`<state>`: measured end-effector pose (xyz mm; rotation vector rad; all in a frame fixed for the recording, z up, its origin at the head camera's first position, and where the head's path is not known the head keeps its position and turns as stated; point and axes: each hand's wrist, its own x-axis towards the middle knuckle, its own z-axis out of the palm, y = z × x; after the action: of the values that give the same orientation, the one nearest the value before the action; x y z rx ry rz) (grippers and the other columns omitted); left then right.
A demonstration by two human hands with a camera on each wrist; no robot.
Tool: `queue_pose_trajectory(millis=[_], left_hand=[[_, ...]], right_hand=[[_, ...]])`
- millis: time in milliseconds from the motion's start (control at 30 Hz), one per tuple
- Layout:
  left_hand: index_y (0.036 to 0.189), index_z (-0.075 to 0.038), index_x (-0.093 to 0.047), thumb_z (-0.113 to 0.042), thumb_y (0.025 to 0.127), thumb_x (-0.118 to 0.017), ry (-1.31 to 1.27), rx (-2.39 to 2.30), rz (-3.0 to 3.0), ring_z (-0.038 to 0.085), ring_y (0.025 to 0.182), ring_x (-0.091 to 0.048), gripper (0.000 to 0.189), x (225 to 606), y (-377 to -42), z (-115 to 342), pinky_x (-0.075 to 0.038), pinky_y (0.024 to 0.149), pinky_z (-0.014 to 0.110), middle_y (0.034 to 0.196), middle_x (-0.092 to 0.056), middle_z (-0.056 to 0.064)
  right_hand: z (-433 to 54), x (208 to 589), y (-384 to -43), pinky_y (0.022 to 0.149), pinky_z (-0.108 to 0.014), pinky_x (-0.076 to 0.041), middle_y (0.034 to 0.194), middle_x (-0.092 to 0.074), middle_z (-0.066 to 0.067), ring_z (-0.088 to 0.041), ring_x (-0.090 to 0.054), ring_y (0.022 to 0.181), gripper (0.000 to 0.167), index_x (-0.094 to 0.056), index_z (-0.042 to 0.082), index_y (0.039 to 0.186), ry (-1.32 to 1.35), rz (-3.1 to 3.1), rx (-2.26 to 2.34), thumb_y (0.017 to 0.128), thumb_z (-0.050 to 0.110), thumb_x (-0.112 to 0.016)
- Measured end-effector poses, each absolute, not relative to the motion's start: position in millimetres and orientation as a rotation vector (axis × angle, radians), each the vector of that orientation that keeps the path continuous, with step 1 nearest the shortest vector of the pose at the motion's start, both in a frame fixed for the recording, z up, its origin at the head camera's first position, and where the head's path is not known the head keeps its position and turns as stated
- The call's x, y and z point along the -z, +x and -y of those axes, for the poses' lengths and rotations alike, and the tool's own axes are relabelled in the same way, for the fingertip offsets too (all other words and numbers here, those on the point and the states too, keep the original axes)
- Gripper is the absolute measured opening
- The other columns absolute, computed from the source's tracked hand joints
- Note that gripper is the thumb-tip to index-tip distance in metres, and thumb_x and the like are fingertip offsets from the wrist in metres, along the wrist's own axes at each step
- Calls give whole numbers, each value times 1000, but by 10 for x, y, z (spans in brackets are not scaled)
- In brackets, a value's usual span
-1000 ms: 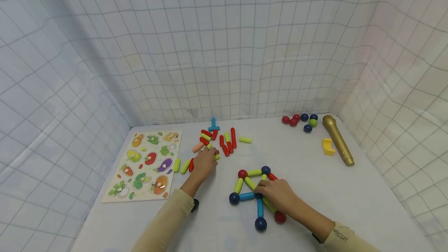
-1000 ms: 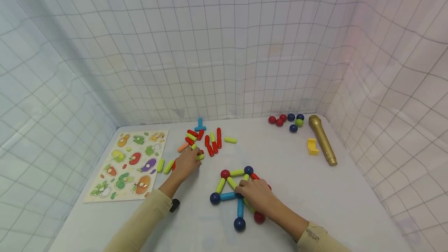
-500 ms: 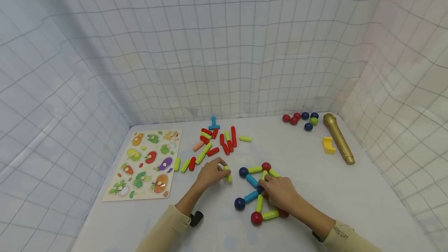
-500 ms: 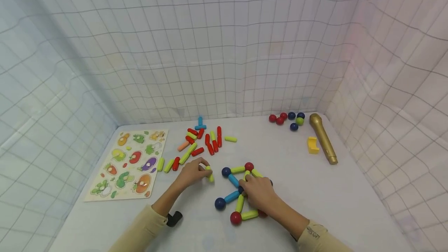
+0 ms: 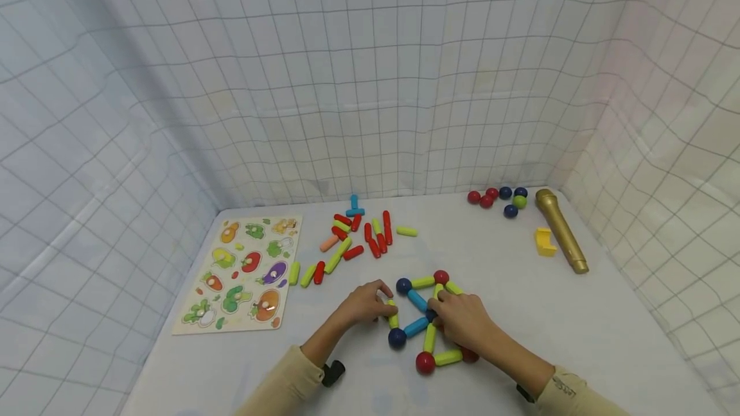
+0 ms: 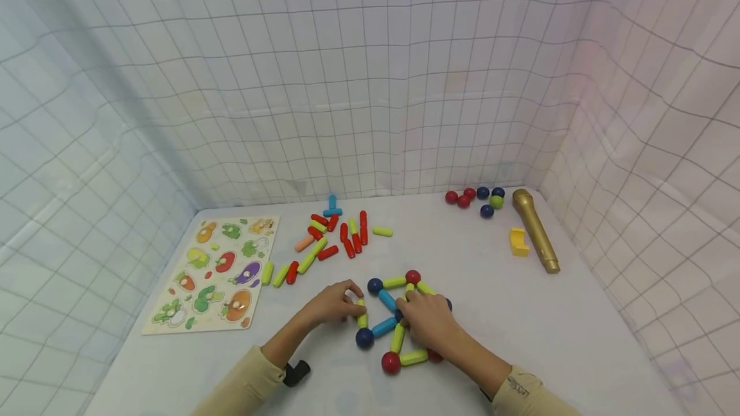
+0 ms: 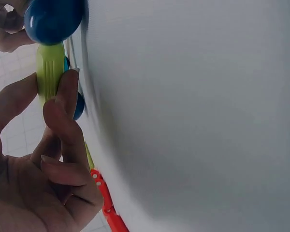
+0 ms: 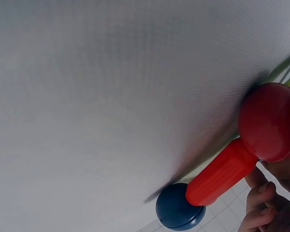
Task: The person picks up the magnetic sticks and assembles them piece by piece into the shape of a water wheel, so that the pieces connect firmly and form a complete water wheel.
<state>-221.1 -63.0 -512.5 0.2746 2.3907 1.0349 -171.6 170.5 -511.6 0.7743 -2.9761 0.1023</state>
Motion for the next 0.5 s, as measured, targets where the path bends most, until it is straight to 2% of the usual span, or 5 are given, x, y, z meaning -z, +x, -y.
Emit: queue_pose_trajectory(millis=[200, 400, 500], left_hand=[[129, -10, -50, -30, 86, -73, 211, -1091, -2392, 17, 66, -56, 53, 5199, -2294, 535, -44, 63, 28, 78, -61, 4], [131, -10, -48, -31, 86, -74, 190, -1109, -2426, 18, 68, -55, 56, 5233, -2343, 464, -44, 63, 28, 79, -62, 4], [128, -11, -52, -32, 86, -73, 212, -1087, -2454, 17, 70, -56, 51, 5232, -2363, 466, -46, 64, 28, 81, -63, 4]], right_hand=[[-1715, 5119, -1704, 48, -18, -30, 75, -50, 5, -8, -37, 54, 21, -69, 19, 98, 827, 2950, -81, 82, 31, -77], [-1714, 5098, -1695, 48, -17, -32, 73, -50, 6, -7, -37, 54, 25, -70, 20, 100, 874, 2978, -83, 82, 36, -77], [-1728, 5071, -1697, 51, -17, -38, 81, -57, 4, -7, -42, 58, 26, -72, 21, 103, 917, 2989, -95, 82, 35, -77]])
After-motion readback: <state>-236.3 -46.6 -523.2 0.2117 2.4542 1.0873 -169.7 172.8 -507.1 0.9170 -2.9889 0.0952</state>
